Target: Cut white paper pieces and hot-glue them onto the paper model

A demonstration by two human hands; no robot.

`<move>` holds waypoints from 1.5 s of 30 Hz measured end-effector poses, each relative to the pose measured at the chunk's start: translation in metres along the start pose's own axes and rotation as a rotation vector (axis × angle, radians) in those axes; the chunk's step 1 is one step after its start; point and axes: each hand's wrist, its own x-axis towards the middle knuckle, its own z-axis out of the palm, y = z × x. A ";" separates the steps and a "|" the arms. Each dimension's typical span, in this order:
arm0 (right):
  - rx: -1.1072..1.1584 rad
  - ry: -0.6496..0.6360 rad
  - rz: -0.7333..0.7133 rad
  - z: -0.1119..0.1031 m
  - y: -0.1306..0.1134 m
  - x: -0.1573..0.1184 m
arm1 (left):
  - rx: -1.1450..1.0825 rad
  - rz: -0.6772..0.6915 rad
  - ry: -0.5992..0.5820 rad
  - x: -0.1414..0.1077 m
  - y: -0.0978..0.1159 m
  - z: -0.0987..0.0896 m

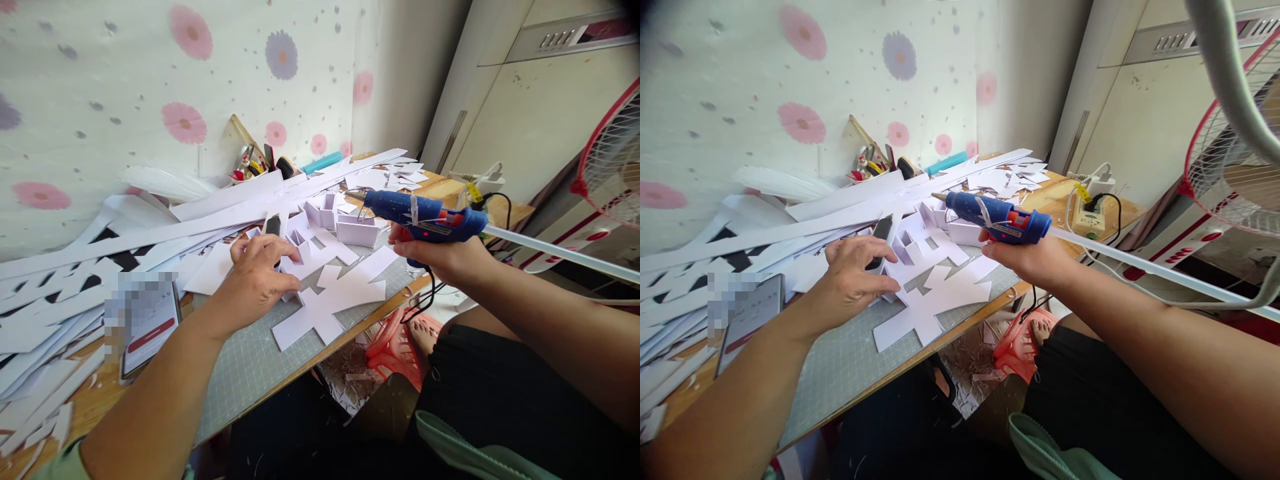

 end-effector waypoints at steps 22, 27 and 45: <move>-0.076 0.009 0.006 0.003 0.008 0.000 | 0.279 -0.025 0.250 -0.036 0.038 0.013; -0.079 -0.017 -0.012 0.006 0.010 0.005 | 0.299 -0.049 0.262 -0.033 0.035 0.019; -0.004 -0.024 -0.064 0.002 0.012 0.000 | 0.426 -0.029 0.334 -0.028 0.035 0.028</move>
